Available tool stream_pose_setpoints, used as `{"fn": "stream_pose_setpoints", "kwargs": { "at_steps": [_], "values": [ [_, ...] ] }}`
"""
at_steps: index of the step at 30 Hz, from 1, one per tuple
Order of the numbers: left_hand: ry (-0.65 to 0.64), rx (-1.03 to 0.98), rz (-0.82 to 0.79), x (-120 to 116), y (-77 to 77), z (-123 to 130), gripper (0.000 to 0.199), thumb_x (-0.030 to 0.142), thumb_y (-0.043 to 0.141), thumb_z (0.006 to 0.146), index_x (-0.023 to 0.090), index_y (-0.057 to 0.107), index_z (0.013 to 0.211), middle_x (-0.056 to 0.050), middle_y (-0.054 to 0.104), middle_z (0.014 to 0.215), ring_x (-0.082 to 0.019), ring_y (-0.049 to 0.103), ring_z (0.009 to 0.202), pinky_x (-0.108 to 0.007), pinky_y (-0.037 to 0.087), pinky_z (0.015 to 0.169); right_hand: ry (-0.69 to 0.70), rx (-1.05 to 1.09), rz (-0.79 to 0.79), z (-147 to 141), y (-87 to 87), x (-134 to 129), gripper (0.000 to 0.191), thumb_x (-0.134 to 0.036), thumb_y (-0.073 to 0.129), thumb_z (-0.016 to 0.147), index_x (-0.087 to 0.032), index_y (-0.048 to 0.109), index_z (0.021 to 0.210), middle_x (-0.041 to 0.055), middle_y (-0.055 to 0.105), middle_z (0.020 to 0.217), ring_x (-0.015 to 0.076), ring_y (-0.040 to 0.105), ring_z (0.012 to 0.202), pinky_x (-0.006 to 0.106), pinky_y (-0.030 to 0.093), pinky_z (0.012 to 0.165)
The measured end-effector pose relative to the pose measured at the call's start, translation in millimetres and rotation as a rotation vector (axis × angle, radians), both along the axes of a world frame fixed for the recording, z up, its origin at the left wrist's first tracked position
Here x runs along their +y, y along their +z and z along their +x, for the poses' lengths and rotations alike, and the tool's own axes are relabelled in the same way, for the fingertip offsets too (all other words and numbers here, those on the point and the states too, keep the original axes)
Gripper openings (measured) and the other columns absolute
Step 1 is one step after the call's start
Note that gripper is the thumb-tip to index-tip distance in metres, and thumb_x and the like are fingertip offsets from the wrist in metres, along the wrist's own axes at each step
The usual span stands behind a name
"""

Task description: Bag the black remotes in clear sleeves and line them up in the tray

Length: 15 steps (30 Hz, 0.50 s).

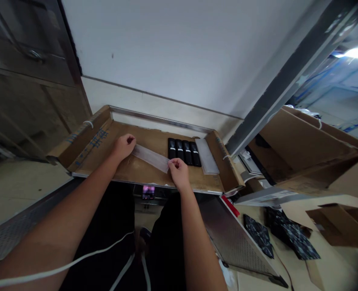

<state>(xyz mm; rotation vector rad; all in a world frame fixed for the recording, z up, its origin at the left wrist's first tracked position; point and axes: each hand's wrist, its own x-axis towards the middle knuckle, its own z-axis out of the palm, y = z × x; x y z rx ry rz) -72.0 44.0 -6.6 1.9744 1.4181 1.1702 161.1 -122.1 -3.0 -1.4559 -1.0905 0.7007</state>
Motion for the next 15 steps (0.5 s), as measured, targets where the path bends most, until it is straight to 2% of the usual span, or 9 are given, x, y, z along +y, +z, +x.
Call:
{"fn": "stream_pose_setpoints", "kwargs": {
  "at_steps": [15],
  "values": [
    [-0.002,-0.011,0.008,1.7,-3.0,-0.7,0.015,0.028,0.055,0.084,0.019,0.067,0.087,-0.006,0.07,0.085,-0.018,0.061,0.077,-0.03,0.047,0.076,0.009,0.008,0.006,0.7,-1.0,1.0,0.021,-0.041,0.062,0.079,-0.02,0.063,0.081,-0.0008,0.062,0.068,0.015,0.052,0.061,0.027,0.039,0.06]
  ]
}}
